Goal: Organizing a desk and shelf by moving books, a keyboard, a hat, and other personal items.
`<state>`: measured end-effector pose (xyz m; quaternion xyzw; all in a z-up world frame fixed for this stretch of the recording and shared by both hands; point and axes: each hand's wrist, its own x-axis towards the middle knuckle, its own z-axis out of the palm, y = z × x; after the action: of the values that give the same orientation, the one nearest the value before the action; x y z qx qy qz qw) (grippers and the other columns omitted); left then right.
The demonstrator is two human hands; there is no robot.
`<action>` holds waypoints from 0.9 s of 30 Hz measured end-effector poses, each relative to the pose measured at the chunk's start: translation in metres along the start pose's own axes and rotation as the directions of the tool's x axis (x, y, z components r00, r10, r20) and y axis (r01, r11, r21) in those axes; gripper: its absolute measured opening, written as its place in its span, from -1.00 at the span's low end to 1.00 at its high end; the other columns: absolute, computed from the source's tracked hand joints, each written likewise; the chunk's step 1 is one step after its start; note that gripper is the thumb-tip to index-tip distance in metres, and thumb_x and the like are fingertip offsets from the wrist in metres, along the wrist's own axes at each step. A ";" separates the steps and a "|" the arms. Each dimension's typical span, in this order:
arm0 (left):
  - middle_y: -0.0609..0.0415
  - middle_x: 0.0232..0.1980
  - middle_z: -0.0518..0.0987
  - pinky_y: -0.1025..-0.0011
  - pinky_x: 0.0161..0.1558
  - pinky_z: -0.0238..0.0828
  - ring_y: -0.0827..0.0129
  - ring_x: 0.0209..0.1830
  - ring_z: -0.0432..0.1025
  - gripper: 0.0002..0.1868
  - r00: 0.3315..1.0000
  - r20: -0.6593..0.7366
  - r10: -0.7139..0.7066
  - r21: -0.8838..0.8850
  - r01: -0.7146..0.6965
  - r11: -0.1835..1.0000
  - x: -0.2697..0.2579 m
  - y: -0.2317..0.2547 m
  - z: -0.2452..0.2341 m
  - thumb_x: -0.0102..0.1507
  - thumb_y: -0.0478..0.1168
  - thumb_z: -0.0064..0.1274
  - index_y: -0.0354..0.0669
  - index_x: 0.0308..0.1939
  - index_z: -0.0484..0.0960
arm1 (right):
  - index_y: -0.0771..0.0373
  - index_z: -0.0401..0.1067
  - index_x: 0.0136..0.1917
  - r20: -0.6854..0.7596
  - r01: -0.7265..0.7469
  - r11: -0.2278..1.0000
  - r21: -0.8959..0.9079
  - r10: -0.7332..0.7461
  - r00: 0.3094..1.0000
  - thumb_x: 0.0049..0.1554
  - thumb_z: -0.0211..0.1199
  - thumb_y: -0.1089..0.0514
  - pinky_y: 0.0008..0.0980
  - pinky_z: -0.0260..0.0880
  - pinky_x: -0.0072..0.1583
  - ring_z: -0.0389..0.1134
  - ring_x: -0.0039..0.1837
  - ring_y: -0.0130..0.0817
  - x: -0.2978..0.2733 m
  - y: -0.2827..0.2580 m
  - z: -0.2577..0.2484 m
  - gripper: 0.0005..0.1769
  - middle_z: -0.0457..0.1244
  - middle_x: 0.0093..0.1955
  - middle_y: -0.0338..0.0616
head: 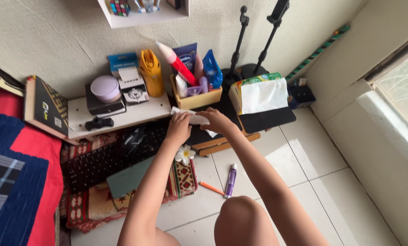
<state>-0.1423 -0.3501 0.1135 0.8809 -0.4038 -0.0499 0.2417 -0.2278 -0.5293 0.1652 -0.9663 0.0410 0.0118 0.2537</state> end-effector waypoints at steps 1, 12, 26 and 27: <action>-0.01 0.32 0.45 0.02 0.32 0.22 -0.03 0.42 0.24 -0.49 1.000 0.010 0.013 0.089 -0.014 0.996 -0.004 0.004 0.003 0.30 -0.22 0.04 -0.11 0.36 0.45 | -0.05 0.49 0.26 -0.025 0.022 0.997 -0.078 -0.024 0.999 0.04 0.46 0.05 -0.06 0.52 0.14 0.44 0.18 0.10 0.000 0.006 0.012 -0.50 0.34 0.15 0.04; 0.12 -0.28 0.57 0.22 -0.11 0.44 0.18 -0.19 0.56 -0.86 0.878 -0.428 0.215 0.329 -0.070 0.942 0.002 0.009 0.005 0.23 -0.21 0.06 0.06 -0.16 0.67 | 0.05 0.61 0.07 -0.246 0.045 0.949 0.313 0.035 0.969 0.15 0.34 0.17 -0.24 0.54 0.02 0.49 0.00 -0.14 -0.012 0.014 0.005 -0.80 0.43 -0.09 -0.11; -0.22 -0.02 0.63 0.06 -0.24 0.70 0.01 -0.14 0.62 -0.64 0.889 0.396 -0.230 -0.812 0.456 0.364 0.014 0.058 0.052 0.27 -0.28 -0.13 -0.14 0.14 0.55 | 0.02 0.57 0.20 -0.172 0.078 0.893 0.444 0.000 0.985 0.13 0.28 0.18 0.06 0.29 0.35 0.39 0.26 0.12 -0.071 0.015 -0.028 -0.65 0.43 0.13 0.00; -0.22 -0.02 0.63 0.06 -0.24 0.70 0.01 -0.14 0.62 -0.64 0.886 0.407 -0.221 -0.810 0.462 0.361 0.007 0.062 0.058 0.27 -0.28 -0.13 -0.14 0.14 0.55 | 0.02 0.57 0.20 -0.170 0.064 0.894 0.444 0.014 0.985 0.13 0.28 0.18 0.06 0.29 0.35 0.39 0.26 0.12 -0.082 0.032 -0.024 -0.65 0.43 0.13 0.00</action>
<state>-0.1969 -0.4123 0.0920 0.6713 -0.1472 -0.4043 0.6034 -0.3125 -0.5629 0.1735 -0.8799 0.0513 -0.0831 0.4650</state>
